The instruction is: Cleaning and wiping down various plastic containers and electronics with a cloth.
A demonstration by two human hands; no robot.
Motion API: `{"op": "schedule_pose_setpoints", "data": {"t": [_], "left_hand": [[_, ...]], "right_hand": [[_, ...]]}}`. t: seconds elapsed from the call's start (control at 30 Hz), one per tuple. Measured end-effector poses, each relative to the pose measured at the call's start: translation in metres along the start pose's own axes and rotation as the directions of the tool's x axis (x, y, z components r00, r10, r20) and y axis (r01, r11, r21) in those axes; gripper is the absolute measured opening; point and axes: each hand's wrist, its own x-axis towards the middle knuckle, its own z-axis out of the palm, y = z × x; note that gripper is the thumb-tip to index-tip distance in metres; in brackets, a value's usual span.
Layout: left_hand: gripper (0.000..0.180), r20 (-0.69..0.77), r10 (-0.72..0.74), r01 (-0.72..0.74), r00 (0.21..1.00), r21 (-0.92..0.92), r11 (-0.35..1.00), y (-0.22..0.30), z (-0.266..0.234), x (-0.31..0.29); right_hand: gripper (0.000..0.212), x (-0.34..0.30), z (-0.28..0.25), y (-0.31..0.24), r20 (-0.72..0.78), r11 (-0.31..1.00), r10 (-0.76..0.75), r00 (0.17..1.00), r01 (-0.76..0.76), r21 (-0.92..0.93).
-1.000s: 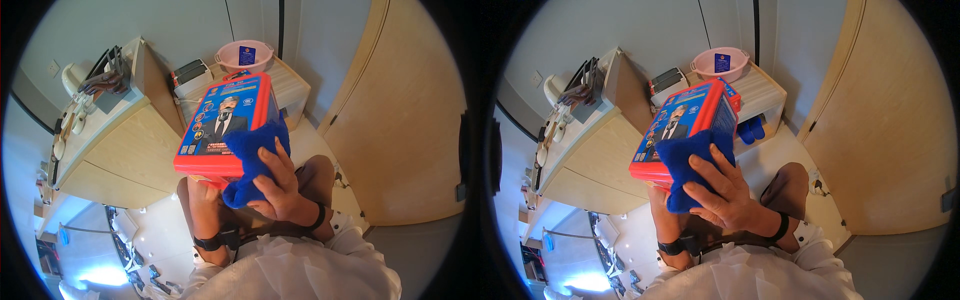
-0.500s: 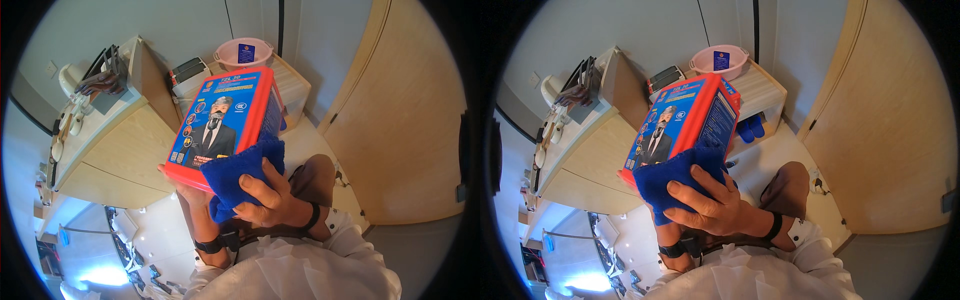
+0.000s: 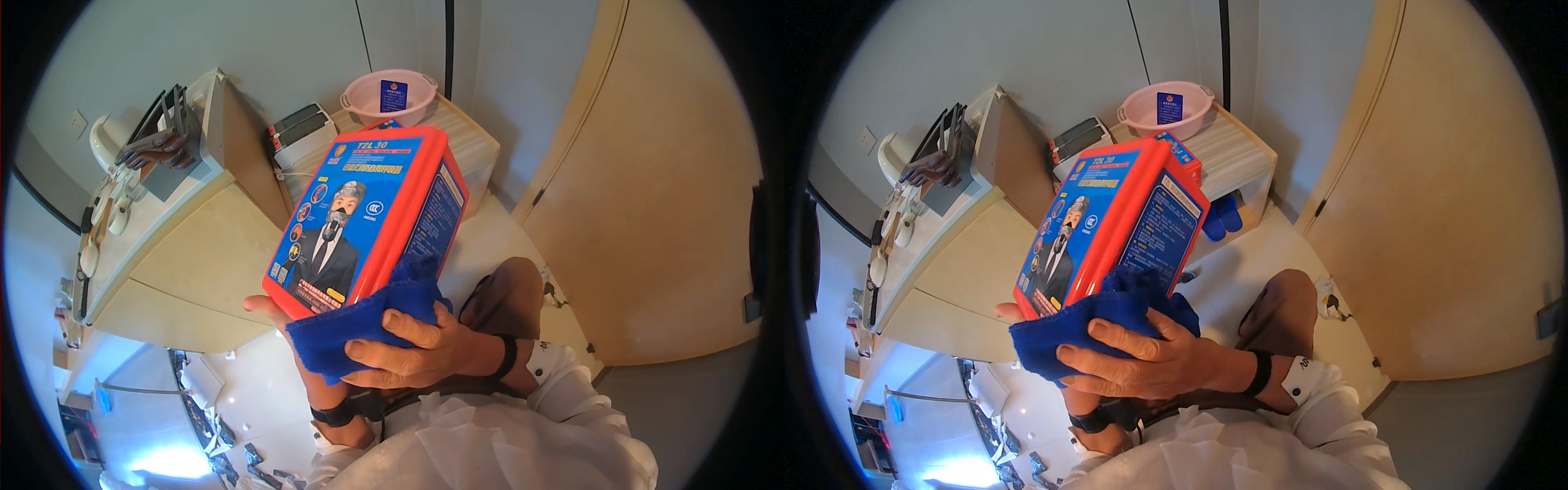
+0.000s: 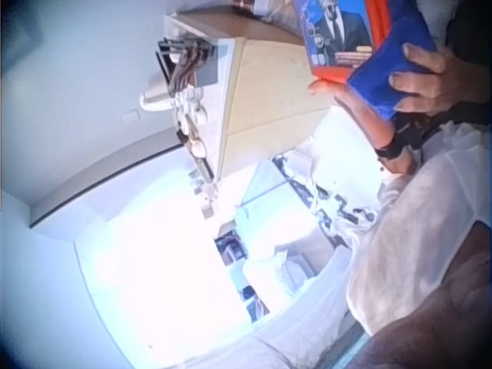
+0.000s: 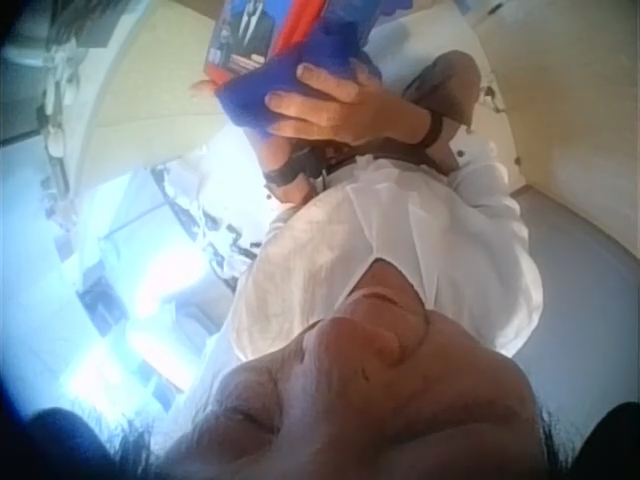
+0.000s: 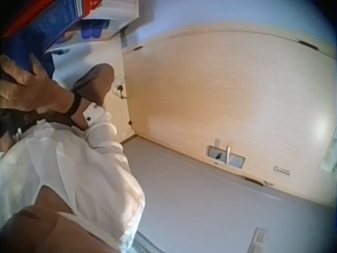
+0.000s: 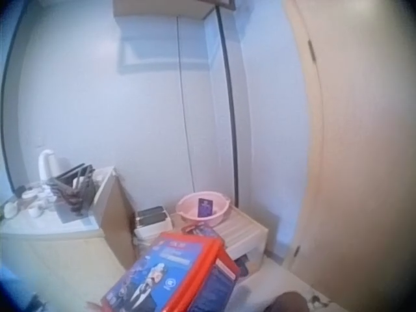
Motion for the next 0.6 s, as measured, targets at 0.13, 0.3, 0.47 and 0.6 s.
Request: {"op": "schedule_pose_setpoints", "data": {"t": [0.13, 0.3, 0.47, 0.6], "left_hand": [[0.085, -0.065, -0.001, 0.010, 0.998, 0.138, 0.990, 0.003, -0.001, 0.005], [0.083, -0.343, 0.085, 0.011, 0.935, 0.267, 0.964, -0.012, 0.013, 0.005], [0.086, 0.066, -0.113, 0.125, 0.991, -0.216, 0.968, -0.010, 0.003, 0.016], [0.090, 0.226, -0.092, 0.122, 0.970, -0.122, 0.985, -0.005, 0.008, 0.015]], "right_hand": [[0.037, 0.005, 0.000, -0.003, 0.016, 1.000, -0.003, 1.000, 0.004, -0.019], [0.038, 0.016, -0.007, 0.016, 0.073, 0.993, 0.038, 0.997, -0.046, 0.111], [0.050, 0.020, -0.012, 0.055, 0.147, 0.944, 0.176, 0.973, -0.209, 0.257], [0.057, 0.025, -0.013, 0.082, 0.033, 0.933, 0.299, 0.954, -0.300, 0.199]]}}
